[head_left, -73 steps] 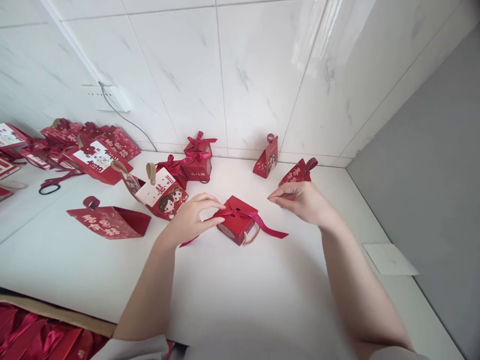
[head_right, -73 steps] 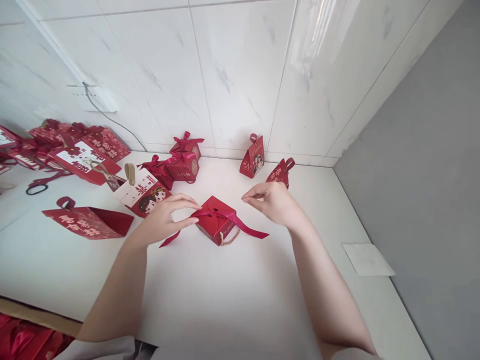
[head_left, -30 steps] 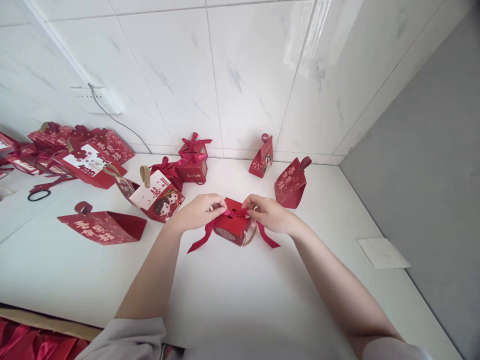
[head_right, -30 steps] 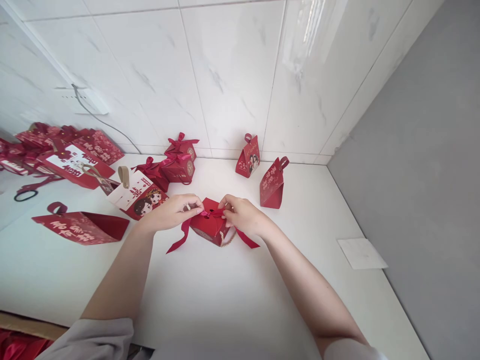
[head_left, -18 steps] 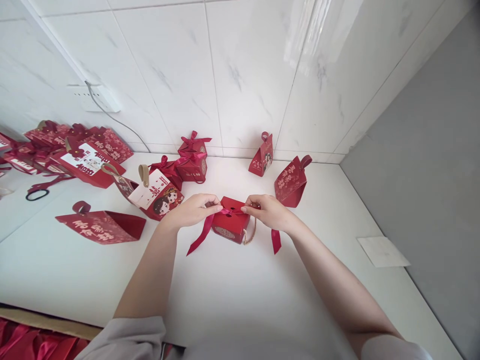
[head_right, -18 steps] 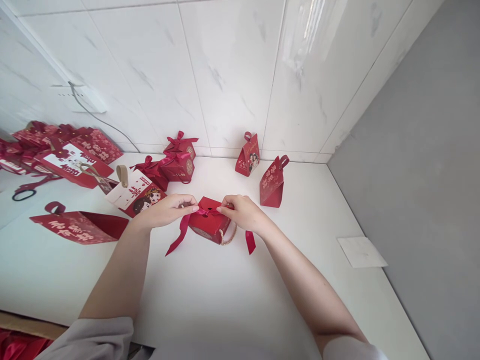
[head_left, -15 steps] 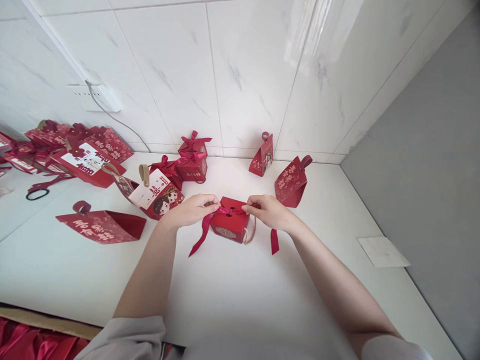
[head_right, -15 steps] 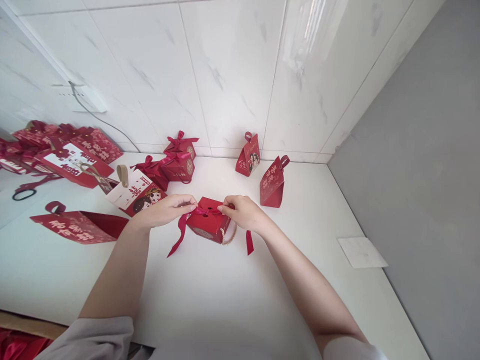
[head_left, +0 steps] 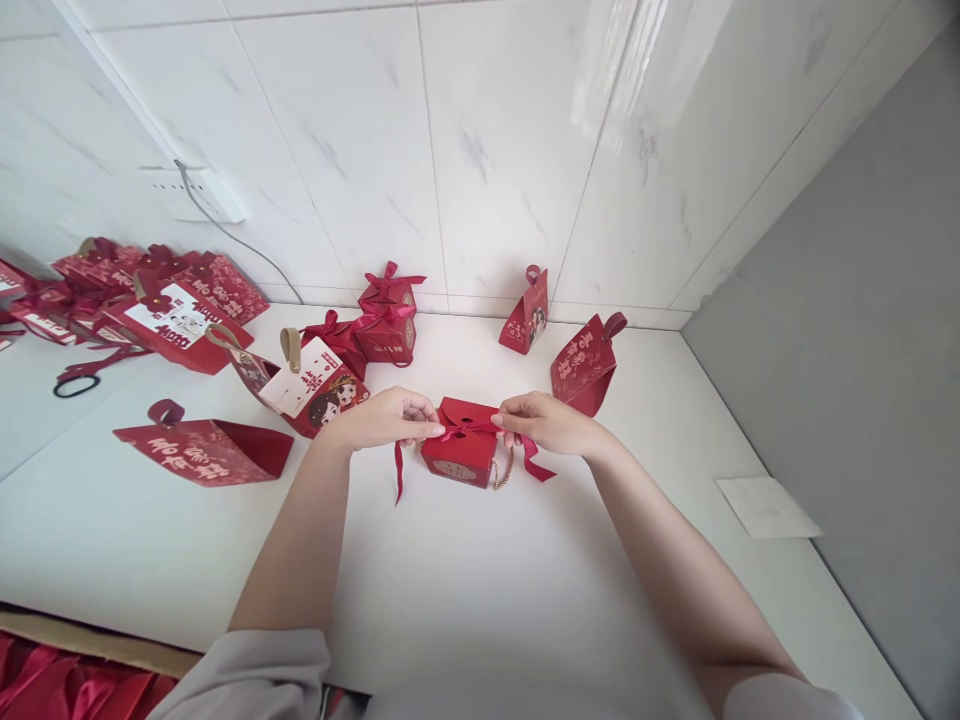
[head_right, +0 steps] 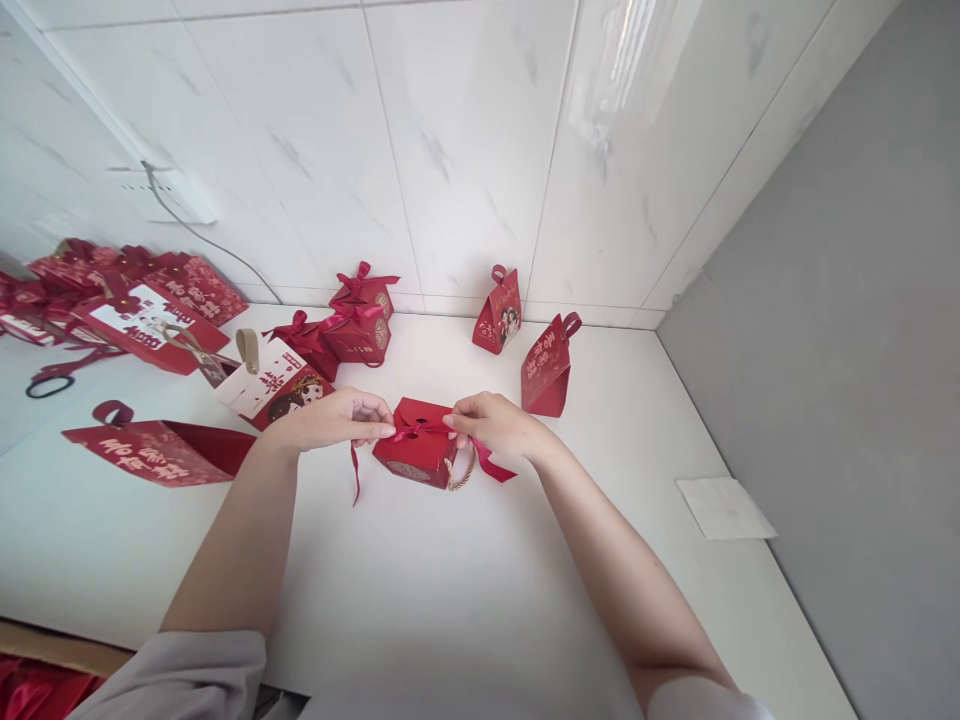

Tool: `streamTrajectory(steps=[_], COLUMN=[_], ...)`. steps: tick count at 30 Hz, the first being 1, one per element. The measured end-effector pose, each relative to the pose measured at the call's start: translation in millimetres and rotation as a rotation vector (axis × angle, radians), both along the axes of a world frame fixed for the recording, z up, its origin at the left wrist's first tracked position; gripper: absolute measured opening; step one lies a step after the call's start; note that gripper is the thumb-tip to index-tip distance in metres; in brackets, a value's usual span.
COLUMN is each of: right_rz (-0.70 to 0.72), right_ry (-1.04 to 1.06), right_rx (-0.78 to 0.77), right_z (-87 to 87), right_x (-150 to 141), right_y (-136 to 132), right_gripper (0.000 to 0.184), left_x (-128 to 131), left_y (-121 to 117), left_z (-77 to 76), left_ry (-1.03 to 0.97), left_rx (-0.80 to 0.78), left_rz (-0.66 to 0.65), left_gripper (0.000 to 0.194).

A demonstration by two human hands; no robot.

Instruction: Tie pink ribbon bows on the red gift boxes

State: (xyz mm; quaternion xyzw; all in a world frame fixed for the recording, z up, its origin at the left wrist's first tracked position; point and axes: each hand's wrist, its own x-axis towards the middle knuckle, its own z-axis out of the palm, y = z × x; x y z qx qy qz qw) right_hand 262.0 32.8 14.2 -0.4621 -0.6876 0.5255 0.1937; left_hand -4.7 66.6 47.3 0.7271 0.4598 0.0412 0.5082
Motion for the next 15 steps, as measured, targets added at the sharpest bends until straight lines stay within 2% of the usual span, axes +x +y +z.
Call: streamTrajectory(steps=[4,10,15], right_rz=[0.032,0.068,0.145], right_ry=[0.047,0.049,0.074], right_rx=[-0.013,-0.006,0.039], right_z=[-4.0,-5.4,-4.7], right_x=[4,6,11], right_y=[4,5,8], right_gripper=[0.035,0.038,0.04], left_x=[-5,-11,-13], left_y=[5,10,16], left_z=[-1.9,-6.1,-13.1], left_ry=[-0.056,-0.012,-0.108], left_rx=[0.004,0.107,0.034], left_rz=[-0.034,-0.048,-0.066], left_gripper=[0.033,0.039,0.036])
